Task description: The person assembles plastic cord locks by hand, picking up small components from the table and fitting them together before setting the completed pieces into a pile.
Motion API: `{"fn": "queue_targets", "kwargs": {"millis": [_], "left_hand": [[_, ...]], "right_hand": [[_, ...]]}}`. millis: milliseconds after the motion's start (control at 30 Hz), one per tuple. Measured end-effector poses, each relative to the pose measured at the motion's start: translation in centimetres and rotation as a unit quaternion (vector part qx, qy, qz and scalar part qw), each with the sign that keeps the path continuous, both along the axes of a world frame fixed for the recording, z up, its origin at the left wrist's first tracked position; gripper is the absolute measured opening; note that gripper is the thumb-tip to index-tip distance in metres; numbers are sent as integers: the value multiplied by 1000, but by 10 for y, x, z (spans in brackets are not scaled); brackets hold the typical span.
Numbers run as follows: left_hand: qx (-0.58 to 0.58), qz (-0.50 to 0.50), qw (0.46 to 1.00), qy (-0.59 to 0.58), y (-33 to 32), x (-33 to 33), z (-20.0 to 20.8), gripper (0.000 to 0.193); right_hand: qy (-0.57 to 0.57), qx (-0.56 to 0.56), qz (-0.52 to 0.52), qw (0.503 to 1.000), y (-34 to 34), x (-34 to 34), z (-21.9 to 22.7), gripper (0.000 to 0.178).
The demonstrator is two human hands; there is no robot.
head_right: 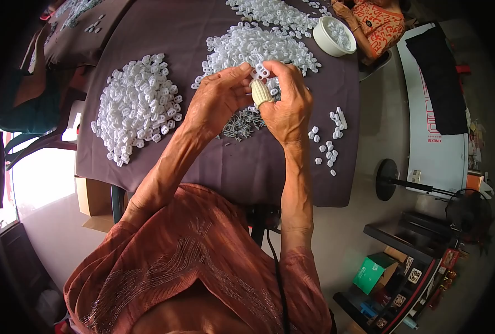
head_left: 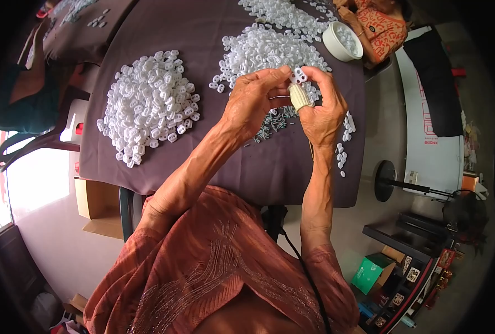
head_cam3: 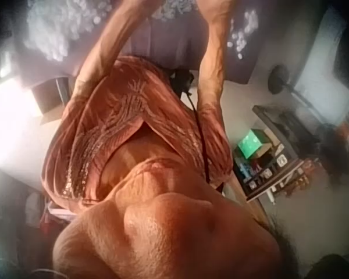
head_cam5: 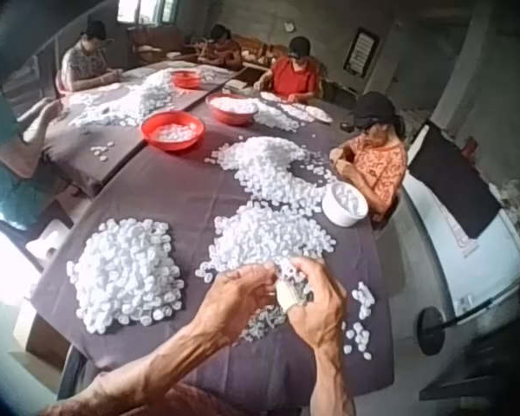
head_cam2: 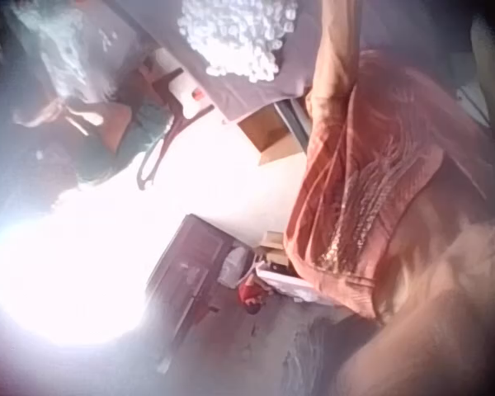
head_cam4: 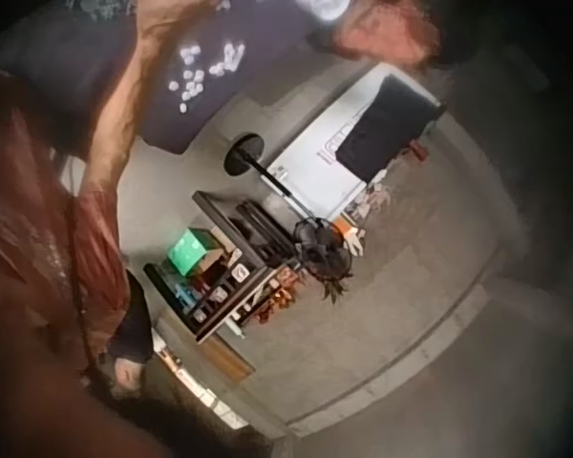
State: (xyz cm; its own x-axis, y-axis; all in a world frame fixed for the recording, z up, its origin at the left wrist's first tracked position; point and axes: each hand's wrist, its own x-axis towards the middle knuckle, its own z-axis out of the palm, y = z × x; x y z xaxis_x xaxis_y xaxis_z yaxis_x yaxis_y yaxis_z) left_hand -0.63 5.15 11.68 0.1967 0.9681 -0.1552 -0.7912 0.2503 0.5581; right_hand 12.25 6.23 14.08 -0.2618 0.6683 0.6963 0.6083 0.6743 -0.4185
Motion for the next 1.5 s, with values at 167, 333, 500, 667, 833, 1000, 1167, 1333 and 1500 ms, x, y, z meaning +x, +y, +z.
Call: {"fn": "queue_targets", "kwargs": {"millis": [167, 333, 500, 667, 833, 1000, 1167, 1333, 1500], "left_hand": [[24, 9, 999, 30, 3, -1, -4, 21], [13, 16, 999, 29, 4, 3, -6, 19], [-2, 9, 1000, 23, 4, 2, -7, 18], [11, 2, 999, 38, 4, 3, -5, 17], [-1, 9, 999, 45, 1, 6, -3, 15], [-15, 10, 999, 32, 4, 7, -7, 14], [-22, 4, 999, 30, 4, 7, -7, 13], [-22, 2, 999, 30, 3, 7, -6, 15], [-18, -9, 1000, 22, 4, 8, -10, 15]], "right_hand": [[-9, -9, 29, 999, 0, 0, -2, 40], [-35, -16, 0, 999, -4, 0, -1, 40], [-90, 19, -17, 996, -3, 3, -2, 38], [-90, 4, -18, 996, -4, 4, -4, 39], [-126, 11, -26, 992, -6, 2, 3, 42], [-158, 16, -8, 987, -4, 4, 4, 43], [-178, 10, -3, 984, -2, 8, 4, 43], [-183, 14, 8, 983, 0, 11, 3, 40], [-180, 22, 30, 983, 4, 16, -1, 38]]}}
